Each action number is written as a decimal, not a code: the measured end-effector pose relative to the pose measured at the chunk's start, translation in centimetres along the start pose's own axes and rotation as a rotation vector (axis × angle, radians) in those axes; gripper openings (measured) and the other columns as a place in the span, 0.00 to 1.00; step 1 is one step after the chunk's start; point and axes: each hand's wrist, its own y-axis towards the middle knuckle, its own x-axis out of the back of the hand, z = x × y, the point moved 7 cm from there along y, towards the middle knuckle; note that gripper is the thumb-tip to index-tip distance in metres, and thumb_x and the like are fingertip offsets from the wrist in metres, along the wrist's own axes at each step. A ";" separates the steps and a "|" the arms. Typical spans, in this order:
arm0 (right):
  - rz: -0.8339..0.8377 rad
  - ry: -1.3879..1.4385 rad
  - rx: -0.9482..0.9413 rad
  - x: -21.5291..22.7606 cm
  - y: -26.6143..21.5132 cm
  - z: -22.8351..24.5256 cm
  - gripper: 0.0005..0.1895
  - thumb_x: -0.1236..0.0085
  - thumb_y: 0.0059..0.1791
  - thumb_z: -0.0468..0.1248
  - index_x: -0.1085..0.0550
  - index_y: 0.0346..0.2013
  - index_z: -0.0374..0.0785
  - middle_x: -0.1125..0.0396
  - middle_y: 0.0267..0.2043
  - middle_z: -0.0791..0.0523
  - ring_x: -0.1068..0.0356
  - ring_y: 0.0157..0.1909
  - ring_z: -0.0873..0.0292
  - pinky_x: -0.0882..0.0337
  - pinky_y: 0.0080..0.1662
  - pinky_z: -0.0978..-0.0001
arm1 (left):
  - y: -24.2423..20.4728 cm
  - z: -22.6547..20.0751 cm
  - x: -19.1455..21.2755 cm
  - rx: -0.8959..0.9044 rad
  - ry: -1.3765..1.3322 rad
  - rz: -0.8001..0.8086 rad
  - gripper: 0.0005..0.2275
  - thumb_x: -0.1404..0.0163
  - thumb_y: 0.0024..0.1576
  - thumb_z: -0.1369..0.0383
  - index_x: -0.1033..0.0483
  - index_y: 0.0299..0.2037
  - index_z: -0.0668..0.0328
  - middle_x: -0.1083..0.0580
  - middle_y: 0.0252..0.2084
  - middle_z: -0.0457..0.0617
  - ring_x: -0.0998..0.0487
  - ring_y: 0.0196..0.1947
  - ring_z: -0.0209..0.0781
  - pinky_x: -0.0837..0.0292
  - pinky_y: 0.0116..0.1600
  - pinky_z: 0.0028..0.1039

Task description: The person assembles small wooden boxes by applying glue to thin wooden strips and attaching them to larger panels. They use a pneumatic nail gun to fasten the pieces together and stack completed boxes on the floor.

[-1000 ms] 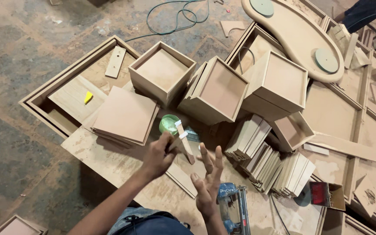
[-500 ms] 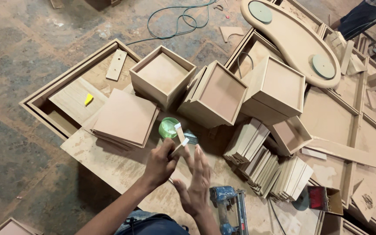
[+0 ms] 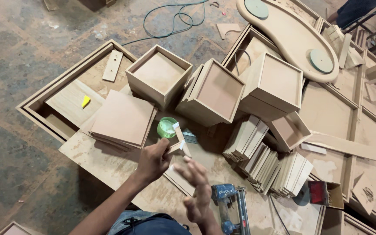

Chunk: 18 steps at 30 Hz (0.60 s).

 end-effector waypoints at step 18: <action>0.061 -0.414 -0.365 -4.1 -0.7 -10.4 0.35 0.51 0.46 0.29 0.43 0.70 0.31 0.39 0.69 0.47 0.30 0.58 0.45 0.29 0.56 0.54 | -0.8 4.8 1.3 0.393 0.130 0.006 0.09 0.45 0.49 0.75 0.32 0.34 0.61 0.25 0.21 0.55 0.20 0.23 0.54 0.28 0.30 0.42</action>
